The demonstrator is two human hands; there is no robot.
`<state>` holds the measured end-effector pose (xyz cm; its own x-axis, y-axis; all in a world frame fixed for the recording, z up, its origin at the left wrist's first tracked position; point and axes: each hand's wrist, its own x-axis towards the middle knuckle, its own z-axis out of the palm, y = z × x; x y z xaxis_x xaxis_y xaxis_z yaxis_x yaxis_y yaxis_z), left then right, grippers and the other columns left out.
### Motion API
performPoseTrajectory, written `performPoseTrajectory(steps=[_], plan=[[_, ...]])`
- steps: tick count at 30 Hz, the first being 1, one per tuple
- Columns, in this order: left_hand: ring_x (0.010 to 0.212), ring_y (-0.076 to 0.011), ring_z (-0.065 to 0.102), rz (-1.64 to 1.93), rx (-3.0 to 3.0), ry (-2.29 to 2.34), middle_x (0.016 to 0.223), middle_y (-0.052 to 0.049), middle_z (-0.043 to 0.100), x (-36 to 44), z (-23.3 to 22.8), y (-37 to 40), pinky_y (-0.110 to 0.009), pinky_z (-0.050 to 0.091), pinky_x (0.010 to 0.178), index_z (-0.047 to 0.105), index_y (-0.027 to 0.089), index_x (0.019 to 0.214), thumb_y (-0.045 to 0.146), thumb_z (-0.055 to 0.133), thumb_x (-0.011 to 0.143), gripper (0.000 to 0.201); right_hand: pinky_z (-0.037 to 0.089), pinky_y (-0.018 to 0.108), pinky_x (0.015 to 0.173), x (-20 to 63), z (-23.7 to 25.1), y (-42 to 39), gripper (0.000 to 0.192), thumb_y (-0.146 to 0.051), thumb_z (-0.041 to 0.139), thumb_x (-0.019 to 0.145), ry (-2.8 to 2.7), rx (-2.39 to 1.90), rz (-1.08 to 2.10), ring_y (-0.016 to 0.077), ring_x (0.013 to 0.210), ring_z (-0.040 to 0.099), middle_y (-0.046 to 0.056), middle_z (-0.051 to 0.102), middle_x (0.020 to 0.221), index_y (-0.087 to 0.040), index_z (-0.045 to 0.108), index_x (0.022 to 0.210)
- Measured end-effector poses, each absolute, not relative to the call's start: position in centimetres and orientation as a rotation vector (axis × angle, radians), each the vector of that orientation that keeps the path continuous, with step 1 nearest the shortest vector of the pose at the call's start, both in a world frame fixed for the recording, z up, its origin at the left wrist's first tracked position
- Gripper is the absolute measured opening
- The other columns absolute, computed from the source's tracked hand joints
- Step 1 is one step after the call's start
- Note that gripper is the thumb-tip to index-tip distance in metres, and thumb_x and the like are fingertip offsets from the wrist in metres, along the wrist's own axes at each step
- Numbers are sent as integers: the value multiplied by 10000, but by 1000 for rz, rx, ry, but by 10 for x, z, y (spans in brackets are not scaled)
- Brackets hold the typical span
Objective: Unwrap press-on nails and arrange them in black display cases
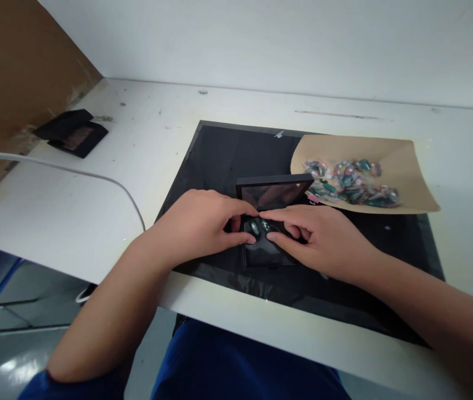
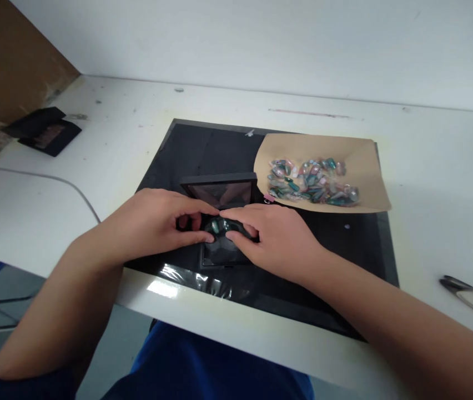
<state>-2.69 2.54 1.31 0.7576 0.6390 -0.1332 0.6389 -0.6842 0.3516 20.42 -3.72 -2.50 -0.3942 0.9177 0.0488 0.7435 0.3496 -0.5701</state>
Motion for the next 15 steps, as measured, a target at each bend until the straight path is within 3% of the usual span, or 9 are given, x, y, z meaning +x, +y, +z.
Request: performPoseTrajectory(steps=[8,15], plan=[[933,-169,738,93,2675,972,1065,69,792,-27,6,27,-266,470,730,754,355,1133,278,571,987,246,332,259,573,203,-27,-39,341,-323,663,914,-2244,-1524,695,117,555,480,-57,521,613,-284,727,1247],[839,-183,744,128,2734,1041,945,86,797,-24,2,23,-279,444,663,755,348,1073,317,577,973,207,330,266,581,202,-27,-39,320,-329,642,926,-2238,-1527,705,118,555,473,-51,509,620,-254,742,1221]])
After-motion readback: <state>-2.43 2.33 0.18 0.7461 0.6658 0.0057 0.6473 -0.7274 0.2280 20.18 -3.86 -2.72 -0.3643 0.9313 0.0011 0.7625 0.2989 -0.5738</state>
